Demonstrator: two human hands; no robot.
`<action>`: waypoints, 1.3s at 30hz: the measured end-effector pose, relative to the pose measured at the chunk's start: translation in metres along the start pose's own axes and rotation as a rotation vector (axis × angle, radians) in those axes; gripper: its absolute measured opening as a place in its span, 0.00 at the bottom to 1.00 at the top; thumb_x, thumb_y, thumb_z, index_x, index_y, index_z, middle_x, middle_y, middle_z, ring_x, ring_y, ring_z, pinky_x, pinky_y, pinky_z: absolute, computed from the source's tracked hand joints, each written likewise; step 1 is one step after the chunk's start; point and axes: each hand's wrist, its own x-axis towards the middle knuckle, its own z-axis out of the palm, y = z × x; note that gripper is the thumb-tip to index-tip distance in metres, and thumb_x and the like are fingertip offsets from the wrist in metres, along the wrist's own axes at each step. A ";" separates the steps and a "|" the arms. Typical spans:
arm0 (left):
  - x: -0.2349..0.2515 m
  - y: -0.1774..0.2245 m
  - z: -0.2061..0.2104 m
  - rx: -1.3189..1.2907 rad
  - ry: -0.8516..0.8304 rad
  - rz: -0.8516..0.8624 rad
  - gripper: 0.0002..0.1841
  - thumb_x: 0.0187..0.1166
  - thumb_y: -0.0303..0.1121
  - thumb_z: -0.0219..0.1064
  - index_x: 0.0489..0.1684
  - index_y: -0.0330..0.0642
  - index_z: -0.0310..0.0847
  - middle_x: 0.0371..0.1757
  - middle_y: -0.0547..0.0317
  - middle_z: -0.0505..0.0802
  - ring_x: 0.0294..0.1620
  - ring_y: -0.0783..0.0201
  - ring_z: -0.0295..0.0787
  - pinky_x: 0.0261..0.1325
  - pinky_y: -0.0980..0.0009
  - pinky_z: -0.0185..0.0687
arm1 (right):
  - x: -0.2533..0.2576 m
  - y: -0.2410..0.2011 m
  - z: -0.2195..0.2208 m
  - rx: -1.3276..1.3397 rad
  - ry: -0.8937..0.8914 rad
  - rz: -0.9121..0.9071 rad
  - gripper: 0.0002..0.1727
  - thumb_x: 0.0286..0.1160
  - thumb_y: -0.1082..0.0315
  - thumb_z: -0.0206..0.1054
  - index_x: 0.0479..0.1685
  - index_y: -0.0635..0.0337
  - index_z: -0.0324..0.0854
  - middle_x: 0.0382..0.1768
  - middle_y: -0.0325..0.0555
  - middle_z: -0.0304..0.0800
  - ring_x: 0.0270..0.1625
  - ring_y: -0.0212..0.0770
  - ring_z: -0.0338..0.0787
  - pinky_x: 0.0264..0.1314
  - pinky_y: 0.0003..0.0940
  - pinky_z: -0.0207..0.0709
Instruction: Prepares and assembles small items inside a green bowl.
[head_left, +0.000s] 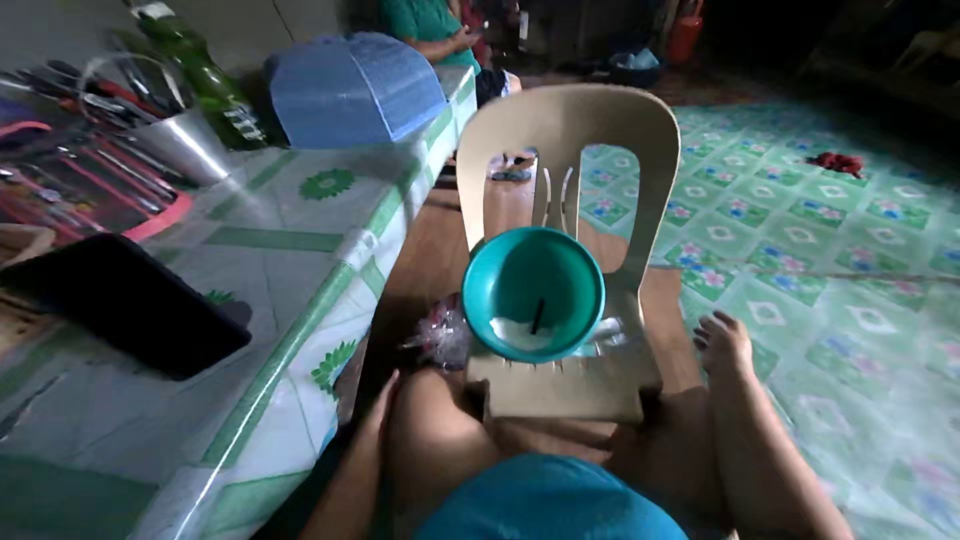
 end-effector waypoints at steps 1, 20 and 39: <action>0.012 -0.004 -0.003 -0.058 -0.059 -0.008 0.30 0.95 0.53 0.41 0.72 0.37 0.78 0.65 0.49 0.90 0.64 0.61 0.87 0.67 0.60 0.83 | -0.005 -0.005 0.002 -0.116 -0.032 -0.075 0.31 0.83 0.72 0.60 0.86 0.63 0.60 0.70 0.61 0.79 0.60 0.47 0.86 0.59 0.46 0.82; 0.031 0.030 0.137 0.019 0.121 0.093 0.22 0.88 0.33 0.61 0.79 0.39 0.69 0.75 0.40 0.80 0.74 0.51 0.78 0.74 0.54 0.76 | -0.071 0.029 0.074 -1.083 -0.509 -0.866 0.10 0.76 0.61 0.71 0.45 0.54 0.94 0.53 0.50 0.92 0.66 0.58 0.84 0.72 0.67 0.69; -0.132 0.166 0.096 0.169 -0.205 0.099 0.21 0.93 0.39 0.52 0.67 0.29 0.80 0.61 0.47 0.92 0.62 0.63 0.90 0.67 0.66 0.85 | -0.079 0.007 0.119 -1.090 -0.468 -0.547 0.18 0.83 0.61 0.64 0.65 0.59 0.88 0.74 0.56 0.83 0.82 0.61 0.73 0.84 0.69 0.57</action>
